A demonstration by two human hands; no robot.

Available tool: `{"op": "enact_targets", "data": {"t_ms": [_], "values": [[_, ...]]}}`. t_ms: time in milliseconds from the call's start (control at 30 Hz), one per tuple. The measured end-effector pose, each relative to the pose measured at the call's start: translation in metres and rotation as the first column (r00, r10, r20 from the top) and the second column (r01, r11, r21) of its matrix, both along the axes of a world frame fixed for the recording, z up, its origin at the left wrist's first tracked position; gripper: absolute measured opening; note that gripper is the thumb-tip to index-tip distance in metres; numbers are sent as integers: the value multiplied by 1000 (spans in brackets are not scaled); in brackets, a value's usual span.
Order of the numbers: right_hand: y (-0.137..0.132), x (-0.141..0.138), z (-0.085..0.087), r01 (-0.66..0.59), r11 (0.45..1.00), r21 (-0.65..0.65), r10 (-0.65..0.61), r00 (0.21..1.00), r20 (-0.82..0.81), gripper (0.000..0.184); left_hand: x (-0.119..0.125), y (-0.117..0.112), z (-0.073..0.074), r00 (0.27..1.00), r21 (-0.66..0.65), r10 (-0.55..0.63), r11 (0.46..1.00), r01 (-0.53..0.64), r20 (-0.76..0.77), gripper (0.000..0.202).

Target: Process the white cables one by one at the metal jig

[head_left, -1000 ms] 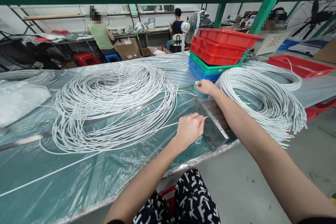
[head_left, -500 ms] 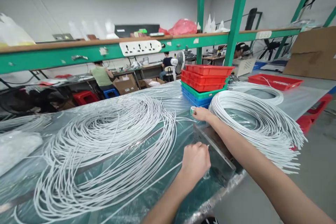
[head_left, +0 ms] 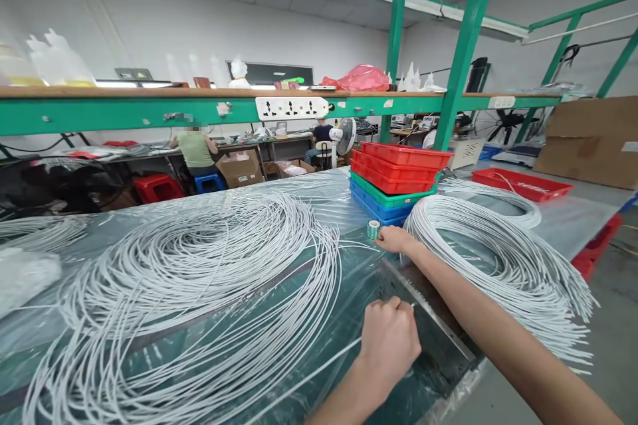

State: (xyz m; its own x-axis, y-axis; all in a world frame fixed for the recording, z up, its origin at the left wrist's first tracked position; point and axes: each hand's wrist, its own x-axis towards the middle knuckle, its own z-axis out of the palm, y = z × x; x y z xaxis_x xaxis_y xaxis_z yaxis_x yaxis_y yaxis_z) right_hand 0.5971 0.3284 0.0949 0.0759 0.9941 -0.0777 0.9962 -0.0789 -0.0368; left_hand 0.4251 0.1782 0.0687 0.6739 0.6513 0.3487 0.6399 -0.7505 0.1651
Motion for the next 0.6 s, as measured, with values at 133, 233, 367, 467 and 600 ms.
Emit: {"op": "enact_targets", "data": {"t_ms": [133,233,367,467,600], "values": [[1,1,-3,73,997,27,-74,997,24,29,0,1,0,1000,-13,-1,1000,1,-1,26],[1,2,-4,90,995,35,-91,996,15,29,-1,0,-1,1000,-19,5,1000,-5,15,25],[0,2,-2,83,996,26,-83,997,-5,30,-1,-1,-1,999,-33,16,999,-15,43,26],[0,3,-1,75,997,13,-75,997,-33,31,-1,-1,-1,999,-41,16,999,-14,44,26],[2,4,0,68,998,8,-67,996,-55,29,0,1,-1,999,-29,18,999,-17,35,26]]}}
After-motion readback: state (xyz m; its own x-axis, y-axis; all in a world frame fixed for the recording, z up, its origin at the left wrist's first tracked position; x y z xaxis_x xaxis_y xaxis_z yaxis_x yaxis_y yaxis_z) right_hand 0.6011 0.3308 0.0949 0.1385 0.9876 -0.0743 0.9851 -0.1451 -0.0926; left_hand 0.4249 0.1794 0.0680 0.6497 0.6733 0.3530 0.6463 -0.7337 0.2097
